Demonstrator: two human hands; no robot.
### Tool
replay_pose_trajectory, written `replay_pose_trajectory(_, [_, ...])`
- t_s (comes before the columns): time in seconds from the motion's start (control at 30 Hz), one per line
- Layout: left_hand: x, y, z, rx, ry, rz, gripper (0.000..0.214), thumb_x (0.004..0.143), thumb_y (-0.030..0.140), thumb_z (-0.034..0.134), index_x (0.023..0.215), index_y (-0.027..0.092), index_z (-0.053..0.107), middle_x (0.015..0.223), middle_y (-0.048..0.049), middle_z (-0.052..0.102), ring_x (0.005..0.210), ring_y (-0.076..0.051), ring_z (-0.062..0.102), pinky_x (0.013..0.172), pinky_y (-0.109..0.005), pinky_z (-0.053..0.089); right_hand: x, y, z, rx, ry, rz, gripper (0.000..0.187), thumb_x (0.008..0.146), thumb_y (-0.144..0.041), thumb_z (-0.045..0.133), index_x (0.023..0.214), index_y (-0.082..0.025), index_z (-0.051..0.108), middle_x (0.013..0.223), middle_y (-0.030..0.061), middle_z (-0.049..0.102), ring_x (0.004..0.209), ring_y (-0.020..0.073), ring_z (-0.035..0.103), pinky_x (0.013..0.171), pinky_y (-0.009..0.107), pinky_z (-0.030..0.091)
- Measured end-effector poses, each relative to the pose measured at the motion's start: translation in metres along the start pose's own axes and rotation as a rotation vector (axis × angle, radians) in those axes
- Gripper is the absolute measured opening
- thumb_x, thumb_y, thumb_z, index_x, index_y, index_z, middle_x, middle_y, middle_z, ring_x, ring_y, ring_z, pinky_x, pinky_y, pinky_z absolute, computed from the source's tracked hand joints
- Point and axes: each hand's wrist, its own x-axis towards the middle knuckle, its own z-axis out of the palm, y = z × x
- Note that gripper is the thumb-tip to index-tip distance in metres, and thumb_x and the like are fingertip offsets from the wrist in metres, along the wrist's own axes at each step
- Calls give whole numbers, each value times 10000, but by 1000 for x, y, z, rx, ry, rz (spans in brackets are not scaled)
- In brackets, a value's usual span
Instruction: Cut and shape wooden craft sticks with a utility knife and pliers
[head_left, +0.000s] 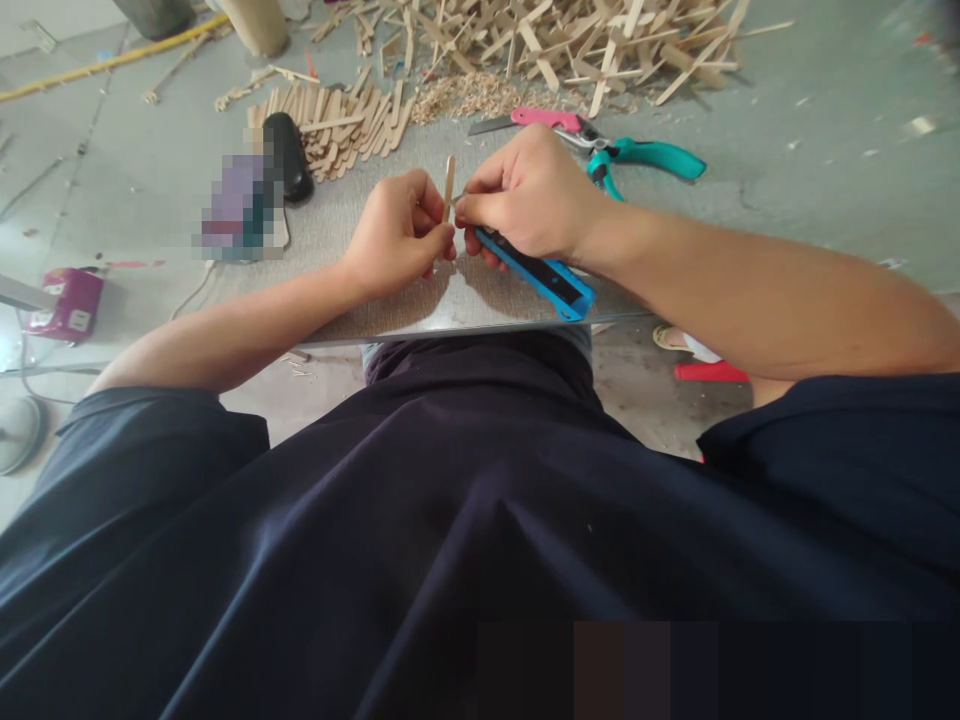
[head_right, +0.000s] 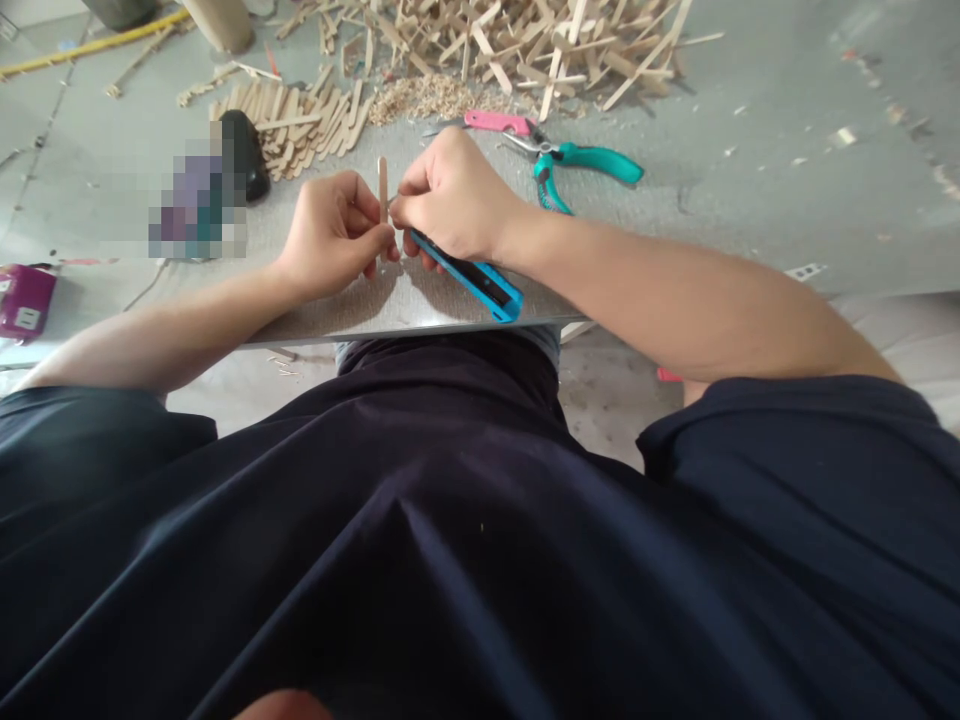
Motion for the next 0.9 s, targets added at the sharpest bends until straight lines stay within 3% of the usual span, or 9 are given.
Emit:
replay_pose_trajectory(0.07, [-1, 2, -1, -6, -4, -11, 398, 915, -12, 740, 841, 285, 485, 641, 73, 737, 479, -78, 595, 474, -256, 439, 1, 1, -1, 55, -16, 22, 444, 970, -547, 819, 635, -290, 682, 709, 45, 742, 523, 194, 608, 440, 373, 511])
replay_pose_trajectory(0.23, [-3, 5, -7, -29, -41, -23, 391, 973, 133, 849, 869, 277, 501, 683, 46, 756, 529, -71, 607, 518, -232, 485, 2, 1, -5, 122, -47, 18, 401, 960, -518, 843, 691, -245, 723, 715, 48, 739, 511, 151, 603, 441, 316, 472])
replay_pose_trajectory(0.4, [-1, 7, -11, -86, -31, -13, 383, 974, 154, 874, 886, 254, 515, 715, 48, 775, 503, -78, 666, 512, -213, 499, 4, 1, -9, 146, -86, -11, 429, 934, -631, 852, 732, -275, 725, 755, 40, 763, 530, 152, 597, 495, 337, 485])
replay_pose_trajectory(0.63, [-3, 14, -9, -132, -36, -50, 340, 1030, 20, 721, 878, 235, 507, 693, 74, 766, 471, -67, 674, 542, -181, 529, 4, 1, -10, 154, -90, 18, 513, 872, -796, 843, 771, -308, 721, 795, 29, 797, 604, 170, 594, 586, 342, 539])
replay_pose_trajectory(0.9, [4, 0, -14, -288, -130, 56, 328, 1053, 14, 698, 861, 225, 536, 709, 48, 785, 475, -102, 711, 493, -193, 537, 3, 3, -14, 207, -134, -13, 456, 904, -734, 873, 844, -298, 754, 813, 13, 790, 610, 160, 602, 598, 352, 531])
